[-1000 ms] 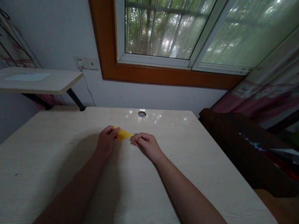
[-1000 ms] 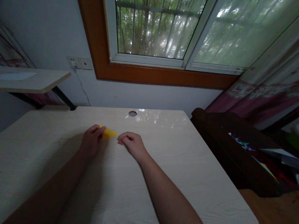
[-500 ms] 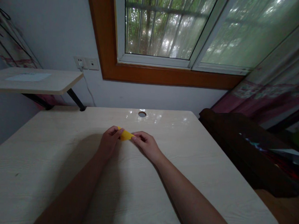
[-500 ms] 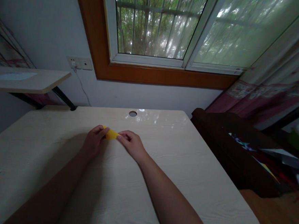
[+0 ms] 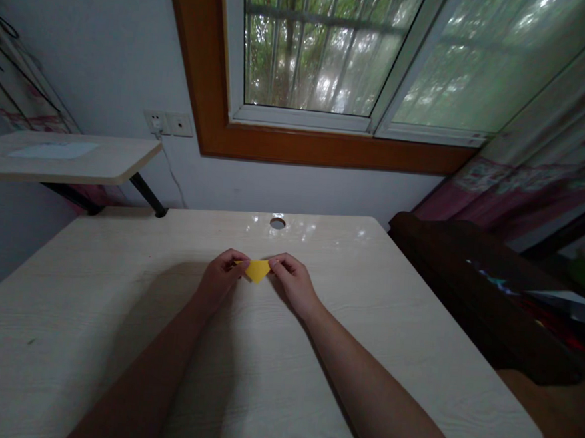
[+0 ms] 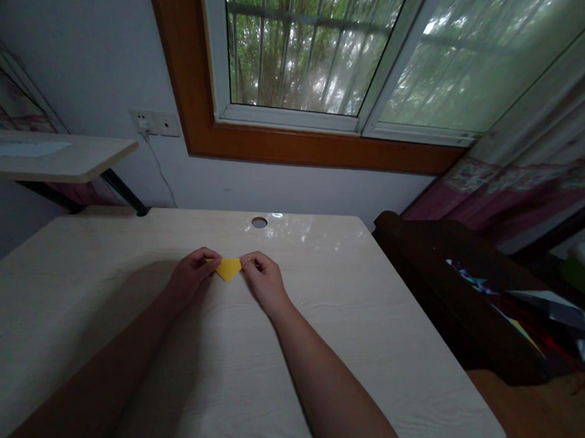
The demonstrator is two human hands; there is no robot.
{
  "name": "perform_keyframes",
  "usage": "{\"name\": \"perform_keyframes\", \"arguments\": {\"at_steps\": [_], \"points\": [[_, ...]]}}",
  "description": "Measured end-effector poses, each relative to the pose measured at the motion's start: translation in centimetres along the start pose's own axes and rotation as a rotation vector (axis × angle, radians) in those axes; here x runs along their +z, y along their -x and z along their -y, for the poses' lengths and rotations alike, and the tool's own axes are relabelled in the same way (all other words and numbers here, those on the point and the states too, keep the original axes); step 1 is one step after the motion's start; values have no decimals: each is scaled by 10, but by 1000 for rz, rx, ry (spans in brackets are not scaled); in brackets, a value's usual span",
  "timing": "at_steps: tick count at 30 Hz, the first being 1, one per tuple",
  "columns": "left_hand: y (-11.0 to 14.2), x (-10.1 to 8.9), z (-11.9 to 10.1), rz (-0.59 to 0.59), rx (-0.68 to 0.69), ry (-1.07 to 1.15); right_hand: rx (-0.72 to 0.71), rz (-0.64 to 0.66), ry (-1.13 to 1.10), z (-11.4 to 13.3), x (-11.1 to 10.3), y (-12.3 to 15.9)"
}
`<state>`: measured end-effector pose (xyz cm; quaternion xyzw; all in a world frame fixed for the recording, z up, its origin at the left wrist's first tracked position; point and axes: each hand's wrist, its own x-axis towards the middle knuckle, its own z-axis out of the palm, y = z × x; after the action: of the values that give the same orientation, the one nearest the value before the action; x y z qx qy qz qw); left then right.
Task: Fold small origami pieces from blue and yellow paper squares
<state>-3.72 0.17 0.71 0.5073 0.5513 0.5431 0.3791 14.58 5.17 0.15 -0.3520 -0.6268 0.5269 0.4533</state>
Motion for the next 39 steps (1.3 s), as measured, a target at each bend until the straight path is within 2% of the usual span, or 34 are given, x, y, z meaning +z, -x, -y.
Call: {"name": "perform_keyframes", "arguments": {"at_steps": [7, 16, 29, 39], "points": [[2, 3, -4, 49, 64, -170, -17, 35, 78, -3, 1, 3], [3, 3, -8, 71, 32, -147, -19, 53, 110, -1, 2, 4], [1, 1, -6, 70, -15, -138, 18, -82, -29, 0, 3, 2], [-2, -3, 1, 31, -24, -83, -39, -327, -137, 4, -5, -4]]}}
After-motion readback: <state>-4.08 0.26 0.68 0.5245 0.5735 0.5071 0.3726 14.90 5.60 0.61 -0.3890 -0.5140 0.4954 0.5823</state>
